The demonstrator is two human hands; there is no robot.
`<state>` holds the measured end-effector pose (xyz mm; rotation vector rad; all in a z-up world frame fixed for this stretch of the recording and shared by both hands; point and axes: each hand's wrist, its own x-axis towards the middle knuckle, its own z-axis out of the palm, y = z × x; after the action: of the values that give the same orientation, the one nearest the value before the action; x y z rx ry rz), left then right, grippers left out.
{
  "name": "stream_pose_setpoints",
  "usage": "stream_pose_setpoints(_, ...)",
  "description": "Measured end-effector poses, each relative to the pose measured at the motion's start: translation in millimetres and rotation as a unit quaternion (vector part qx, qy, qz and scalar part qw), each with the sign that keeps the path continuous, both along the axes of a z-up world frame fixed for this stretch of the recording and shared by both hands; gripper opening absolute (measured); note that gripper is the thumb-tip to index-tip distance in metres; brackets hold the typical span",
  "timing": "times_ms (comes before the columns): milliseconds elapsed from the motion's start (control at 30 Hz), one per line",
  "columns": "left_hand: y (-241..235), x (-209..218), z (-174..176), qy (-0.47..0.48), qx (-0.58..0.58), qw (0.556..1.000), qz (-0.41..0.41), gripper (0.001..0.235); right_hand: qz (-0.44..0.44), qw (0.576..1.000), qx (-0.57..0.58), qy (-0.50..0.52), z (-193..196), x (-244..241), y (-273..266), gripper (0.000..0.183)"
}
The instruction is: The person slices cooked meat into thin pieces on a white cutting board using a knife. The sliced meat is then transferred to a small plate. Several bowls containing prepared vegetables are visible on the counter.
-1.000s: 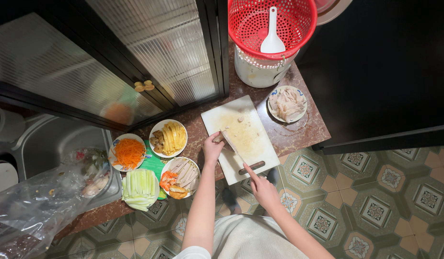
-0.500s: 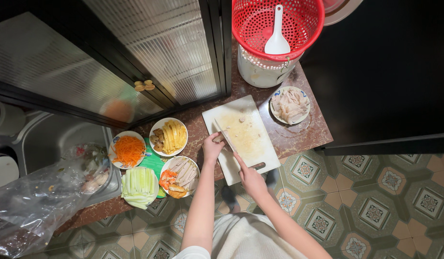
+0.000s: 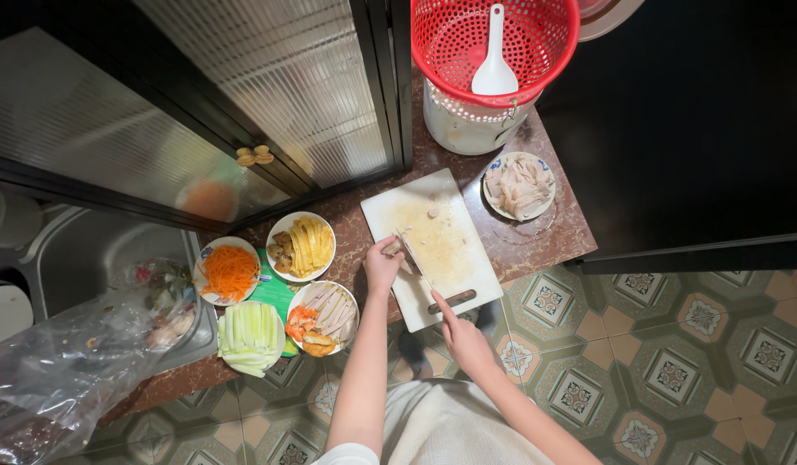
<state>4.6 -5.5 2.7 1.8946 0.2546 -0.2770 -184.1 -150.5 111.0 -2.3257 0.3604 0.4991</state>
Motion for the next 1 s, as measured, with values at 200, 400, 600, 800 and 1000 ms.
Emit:
stream_pose_setpoints(200, 5.3, 3.5, -16.3, -0.008, -0.01, 1.0, -0.013, 0.048, -0.003, 0.999, 0.014, -0.036, -11.8, 45.7, 17.1, 0.072)
stream_pose_setpoints(400, 1.7, 2.4, -10.7, -0.029, -0.01, 0.999, -0.009, 0.048, -0.011, 0.999, -0.02, -0.03, -18.8, 54.4, 21.5, 0.072)
stream_pose_setpoints(600, 3.4, -2.2, 1.5, -0.032, -0.013, 0.999, -0.02, 0.046, -0.04, 0.997, 0.037, -0.055, -27.9, -6.0, 21.1, 0.075)
stream_pose_setpoints(800, 4.8, 2.7, 6.9, -0.02, -0.003, 0.999, -0.035, 0.045, -0.044, 0.998, 0.016, -0.041, -36.4, 42.8, 30.1, 0.073)
stream_pose_setpoints(1000, 4.4, 0.0, 12.8, -0.045, 0.009, 0.998, -0.031, 0.044, -0.047, 0.998, 0.0, -0.043, -40.5, 17.8, 32.2, 0.073)
